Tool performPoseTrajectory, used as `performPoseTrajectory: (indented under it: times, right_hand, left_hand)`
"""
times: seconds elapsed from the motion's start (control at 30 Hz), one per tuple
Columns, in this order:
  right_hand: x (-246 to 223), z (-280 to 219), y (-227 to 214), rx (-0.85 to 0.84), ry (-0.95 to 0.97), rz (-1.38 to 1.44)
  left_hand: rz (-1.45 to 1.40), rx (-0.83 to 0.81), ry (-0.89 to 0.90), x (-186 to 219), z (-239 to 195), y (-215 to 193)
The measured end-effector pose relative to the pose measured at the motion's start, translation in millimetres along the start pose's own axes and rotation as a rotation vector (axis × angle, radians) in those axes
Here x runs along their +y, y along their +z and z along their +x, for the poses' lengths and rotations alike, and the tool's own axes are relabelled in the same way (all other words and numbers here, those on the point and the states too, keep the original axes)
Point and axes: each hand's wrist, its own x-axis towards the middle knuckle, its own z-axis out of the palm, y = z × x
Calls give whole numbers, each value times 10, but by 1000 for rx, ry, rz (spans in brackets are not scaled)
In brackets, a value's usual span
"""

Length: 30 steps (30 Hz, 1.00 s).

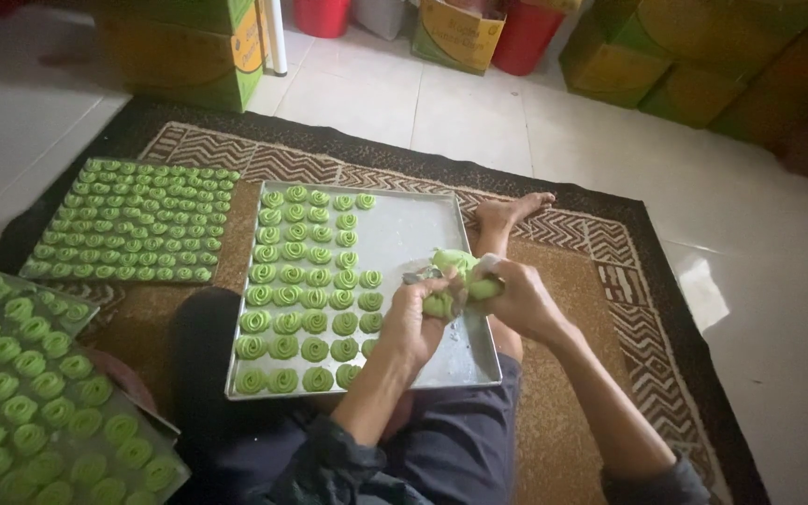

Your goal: The person sits on the floor and uses a piping bag to pipe green rose-shaped decorations onto a metal baking tray. They repeatedly squeeze the bag and release the frosting to form individual rosettes in neat rows.

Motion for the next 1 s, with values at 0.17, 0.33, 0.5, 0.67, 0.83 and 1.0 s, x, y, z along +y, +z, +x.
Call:
performPoseTrajectory:
  times: [0.17, 0.33, 0.5, 0.67, 0.83, 1.0]
  right_hand:
    - [33, 47, -201, 1, -33, 53]
    - [-154, 31, -312, 74, -92, -81]
    - [20, 251, -443, 492, -212, 137]
    - [-374, 761, -454, 391, -156, 79]
    - [111, 1550, 243, 95, -15, -202]
    - [-652, 1491, 270, -53, 274, -449]
  left_hand:
    - [467, -53, 127, 122, -208, -88]
    - [94, 48, 32, -160, 384, -293]
    - [104, 45, -21, 54, -41, -102]
    - [197, 39, 16, 147, -434, 177]
    - [480, 145, 41, 262, -896, 311]
    - [821, -521, 51, 362, -1579, 85]
